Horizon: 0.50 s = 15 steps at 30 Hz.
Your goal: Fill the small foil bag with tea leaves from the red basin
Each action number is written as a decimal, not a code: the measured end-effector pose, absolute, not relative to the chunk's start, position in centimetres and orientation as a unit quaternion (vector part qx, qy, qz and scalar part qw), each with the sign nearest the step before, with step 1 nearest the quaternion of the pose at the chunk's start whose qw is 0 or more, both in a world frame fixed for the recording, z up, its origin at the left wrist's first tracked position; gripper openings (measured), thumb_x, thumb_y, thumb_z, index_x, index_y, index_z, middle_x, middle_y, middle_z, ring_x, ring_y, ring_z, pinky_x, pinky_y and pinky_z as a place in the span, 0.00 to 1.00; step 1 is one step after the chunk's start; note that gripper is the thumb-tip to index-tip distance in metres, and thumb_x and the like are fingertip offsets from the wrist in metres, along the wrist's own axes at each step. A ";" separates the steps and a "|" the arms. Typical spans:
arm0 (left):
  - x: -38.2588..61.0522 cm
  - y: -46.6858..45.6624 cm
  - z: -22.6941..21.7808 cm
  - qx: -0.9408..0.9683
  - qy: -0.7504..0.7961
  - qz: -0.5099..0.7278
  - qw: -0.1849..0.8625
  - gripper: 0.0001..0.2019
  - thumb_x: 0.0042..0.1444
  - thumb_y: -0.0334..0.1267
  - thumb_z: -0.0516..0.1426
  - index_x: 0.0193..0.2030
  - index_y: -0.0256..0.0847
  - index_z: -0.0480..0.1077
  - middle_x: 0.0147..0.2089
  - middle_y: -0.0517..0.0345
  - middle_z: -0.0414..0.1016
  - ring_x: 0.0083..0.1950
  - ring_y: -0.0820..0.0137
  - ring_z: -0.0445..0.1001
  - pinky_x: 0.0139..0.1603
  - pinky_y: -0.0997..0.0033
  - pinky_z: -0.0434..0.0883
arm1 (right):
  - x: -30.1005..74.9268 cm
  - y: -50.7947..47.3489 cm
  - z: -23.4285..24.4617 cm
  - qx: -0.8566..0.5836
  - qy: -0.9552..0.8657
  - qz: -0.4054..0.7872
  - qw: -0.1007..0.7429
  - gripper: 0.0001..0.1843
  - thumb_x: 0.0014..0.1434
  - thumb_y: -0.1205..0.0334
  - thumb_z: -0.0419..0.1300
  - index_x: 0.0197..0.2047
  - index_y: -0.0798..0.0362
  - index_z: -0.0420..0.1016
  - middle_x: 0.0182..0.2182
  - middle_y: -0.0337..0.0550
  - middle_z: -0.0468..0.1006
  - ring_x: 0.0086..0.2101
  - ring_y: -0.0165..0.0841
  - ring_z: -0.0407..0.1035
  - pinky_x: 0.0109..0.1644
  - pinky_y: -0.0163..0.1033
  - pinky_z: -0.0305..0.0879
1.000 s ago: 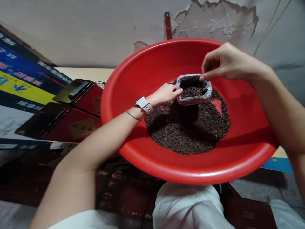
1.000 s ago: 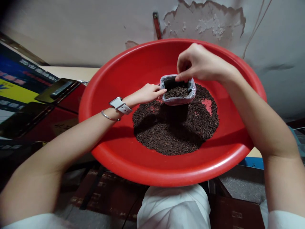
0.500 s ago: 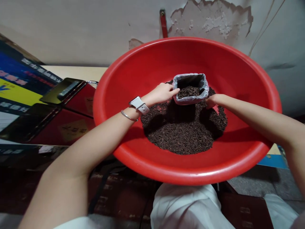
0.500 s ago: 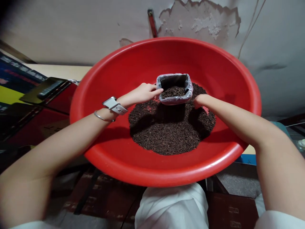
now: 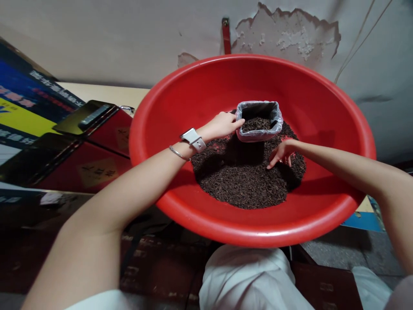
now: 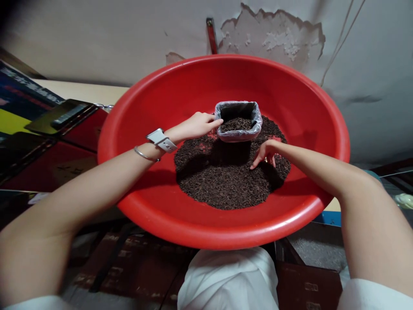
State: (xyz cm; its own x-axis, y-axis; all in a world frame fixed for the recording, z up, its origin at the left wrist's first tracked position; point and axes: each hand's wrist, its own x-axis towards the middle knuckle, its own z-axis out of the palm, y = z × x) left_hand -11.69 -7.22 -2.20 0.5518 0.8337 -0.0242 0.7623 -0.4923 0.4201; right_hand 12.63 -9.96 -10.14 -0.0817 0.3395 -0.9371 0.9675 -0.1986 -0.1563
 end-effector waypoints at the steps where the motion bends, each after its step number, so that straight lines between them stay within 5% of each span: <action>1: -11.7 -7.3 -2.2 0.859 0.465 0.090 0.193 0.20 0.65 0.45 0.47 0.29 0.38 0.71 0.29 0.53 0.74 0.32 0.68 0.69 0.37 0.70 0.63 | 12.1 -10.2 -10.3 0.589 0.536 -0.505 0.333 0.63 0.22 0.35 0.75 0.60 0.57 0.68 0.53 0.60 0.73 0.47 0.50 0.73 0.40 0.48 0.74; 4: -11.6 -7.4 -2.1 0.860 0.465 0.086 0.192 0.19 0.65 0.45 0.47 0.29 0.38 0.72 0.29 0.53 0.74 0.32 0.68 0.69 0.37 0.70 0.63 | 11.0 -11.0 -10.8 0.563 0.567 -0.495 0.341 0.66 0.19 0.41 0.77 0.62 0.57 0.65 0.59 0.62 0.68 0.50 0.52 0.71 0.41 0.46 0.74; 15: -11.7 -7.2 -2.3 0.864 0.456 0.096 0.192 0.19 0.66 0.45 0.47 0.29 0.38 0.70 0.30 0.53 0.74 0.31 0.69 0.67 0.34 0.71 0.60 | 6.9 -12.1 -8.1 0.409 0.672 -0.577 0.217 0.40 0.39 0.46 0.70 0.54 0.55 0.72 0.52 0.48 0.77 0.53 0.45 0.70 0.55 0.45 0.67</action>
